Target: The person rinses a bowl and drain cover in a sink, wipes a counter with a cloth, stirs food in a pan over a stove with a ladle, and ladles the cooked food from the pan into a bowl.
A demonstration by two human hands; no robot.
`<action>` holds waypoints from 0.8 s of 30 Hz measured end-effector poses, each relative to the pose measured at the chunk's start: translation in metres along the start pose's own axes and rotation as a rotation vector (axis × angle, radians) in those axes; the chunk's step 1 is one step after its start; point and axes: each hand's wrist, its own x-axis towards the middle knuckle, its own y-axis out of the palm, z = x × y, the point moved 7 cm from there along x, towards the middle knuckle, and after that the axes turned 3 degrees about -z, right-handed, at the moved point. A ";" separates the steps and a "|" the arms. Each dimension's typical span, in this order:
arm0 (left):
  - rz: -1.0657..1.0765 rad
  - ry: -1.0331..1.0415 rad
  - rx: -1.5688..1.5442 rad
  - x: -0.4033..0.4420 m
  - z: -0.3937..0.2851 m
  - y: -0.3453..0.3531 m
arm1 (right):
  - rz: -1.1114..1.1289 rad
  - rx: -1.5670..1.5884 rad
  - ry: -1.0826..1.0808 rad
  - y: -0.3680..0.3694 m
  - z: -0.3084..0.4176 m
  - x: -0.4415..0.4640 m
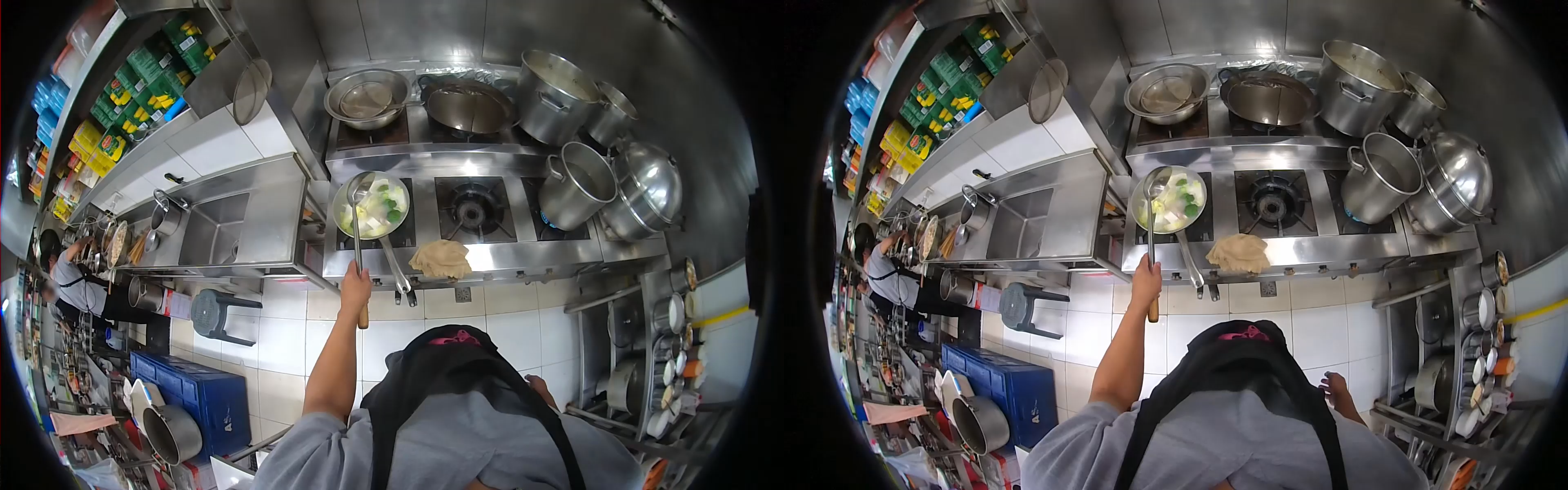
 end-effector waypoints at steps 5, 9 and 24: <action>0.442 -0.469 -0.377 -0.024 -0.025 -0.022 | -0.008 0.008 0.014 -0.002 0.011 -0.005; 0.452 -0.452 -0.107 -0.048 -0.016 -0.039 | 0.009 -0.052 0.000 0.006 0.024 -0.014; 0.488 -0.857 -1.150 -0.004 0.009 0.014 | 0.078 -0.042 -0.034 0.012 0.030 0.031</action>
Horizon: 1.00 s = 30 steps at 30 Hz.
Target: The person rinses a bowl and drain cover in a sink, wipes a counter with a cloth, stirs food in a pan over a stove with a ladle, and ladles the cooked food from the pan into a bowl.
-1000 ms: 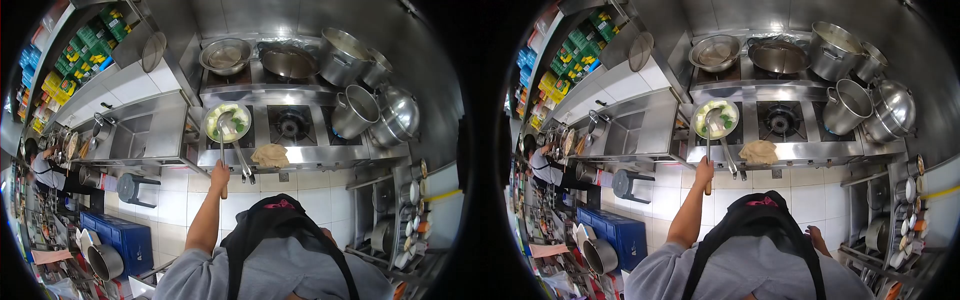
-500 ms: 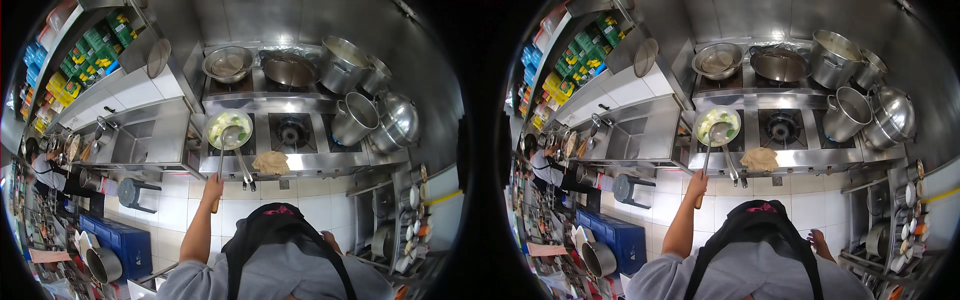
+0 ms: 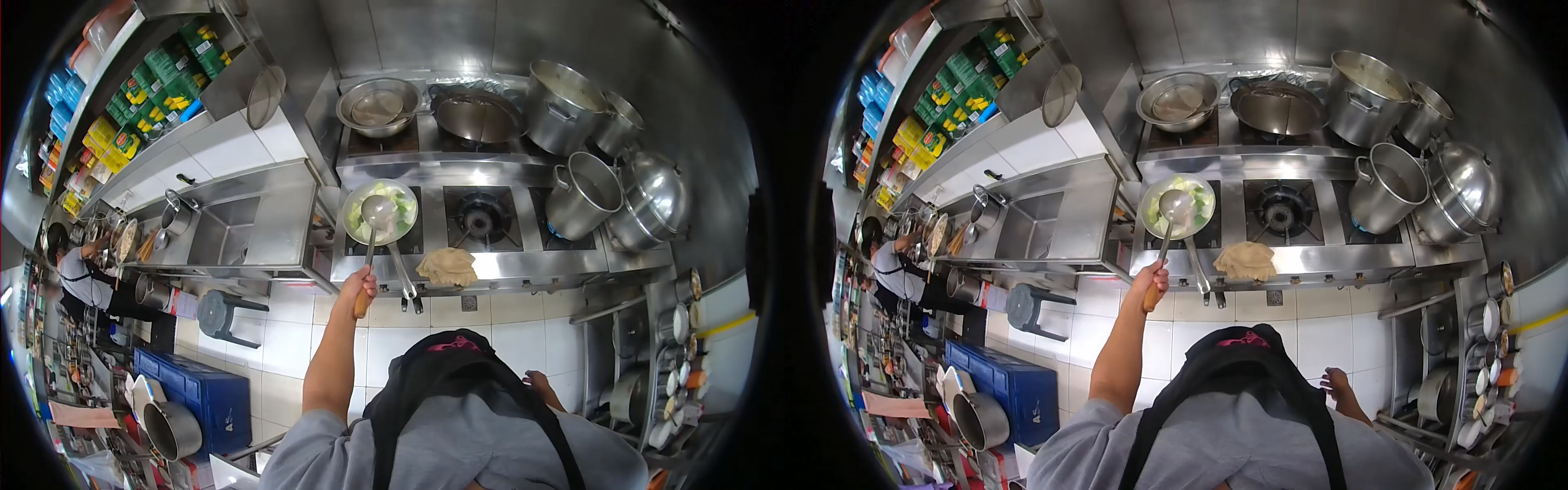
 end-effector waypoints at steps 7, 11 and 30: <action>-0.237 0.277 0.704 -0.043 -0.012 0.015 | -0.065 0.111 0.014 -0.004 -0.003 -0.012; -0.088 0.116 0.293 -0.029 -0.002 -0.002 | -0.049 -0.088 0.036 -0.004 -0.017 -0.030; -0.178 0.258 0.769 -0.069 -0.005 0.003 | -0.085 0.146 0.011 -0.008 0.040 -0.023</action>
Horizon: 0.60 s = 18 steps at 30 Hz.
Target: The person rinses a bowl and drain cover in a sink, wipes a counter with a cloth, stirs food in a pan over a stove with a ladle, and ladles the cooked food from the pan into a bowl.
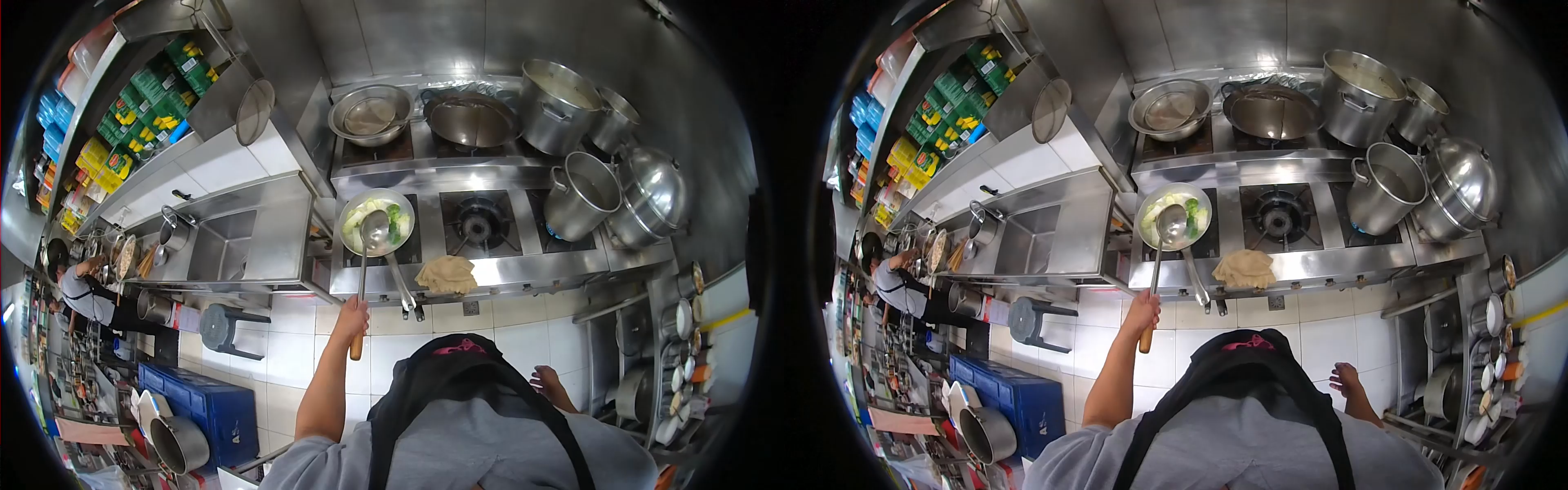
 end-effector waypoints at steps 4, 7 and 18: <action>-0.108 0.035 0.258 0.001 0.015 0.001 | -0.006 -0.060 0.014 0.003 -0.005 0.002; -0.229 0.289 0.487 0.050 0.058 -0.004 | 0.013 -0.059 0.034 -0.007 -0.030 0.021; -0.121 0.073 0.053 0.047 -0.013 -0.008 | 0.035 -0.096 -0.039 -0.010 -0.038 0.021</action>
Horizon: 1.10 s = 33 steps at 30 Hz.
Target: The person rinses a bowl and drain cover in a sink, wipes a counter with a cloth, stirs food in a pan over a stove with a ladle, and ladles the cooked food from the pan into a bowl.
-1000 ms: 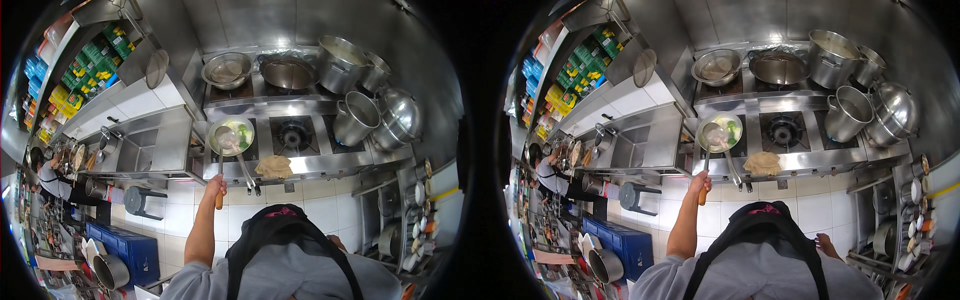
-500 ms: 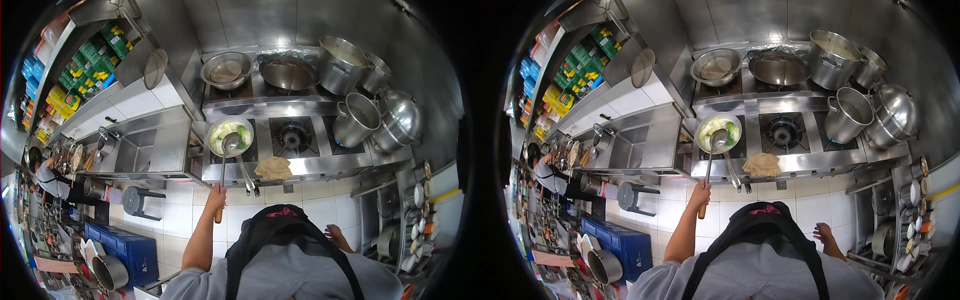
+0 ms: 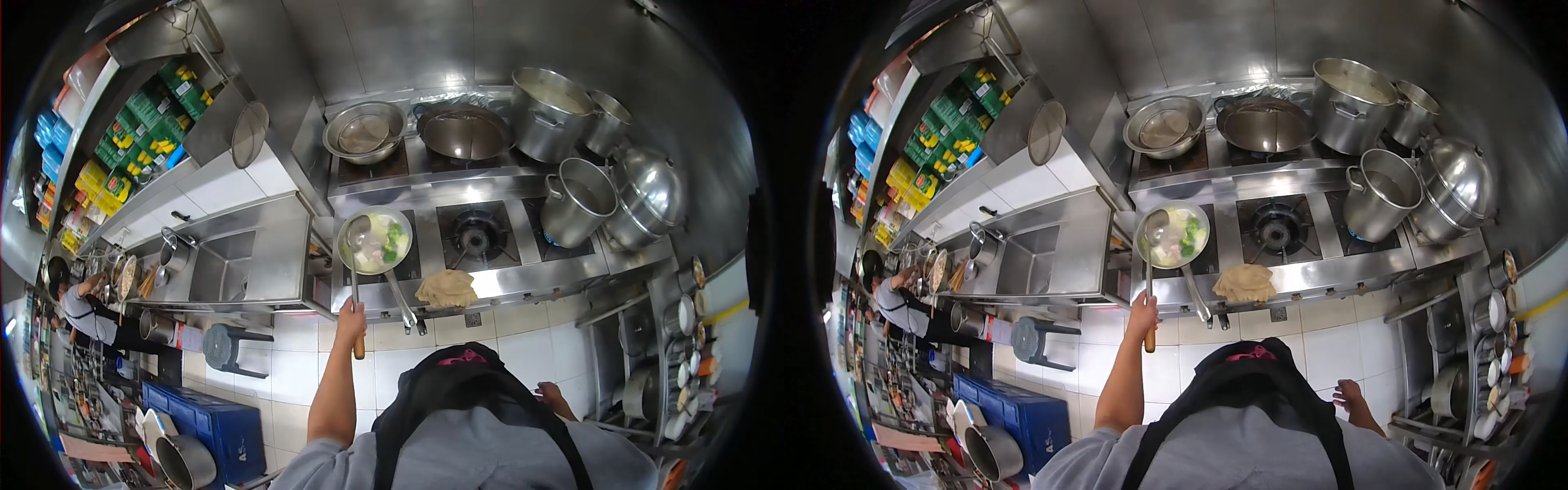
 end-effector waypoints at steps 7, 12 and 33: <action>-0.326 0.320 0.705 0.040 -0.032 -0.010 | 0.049 -0.230 -0.122 0.002 -0.015 0.012; -0.176 0.249 0.895 0.048 -0.038 0.021 | 0.061 -0.253 -0.163 -0.001 -0.017 0.015; -0.334 0.514 0.747 -0.002 0.014 -0.053 | 0.067 -0.302 -0.086 -0.006 -0.031 -0.002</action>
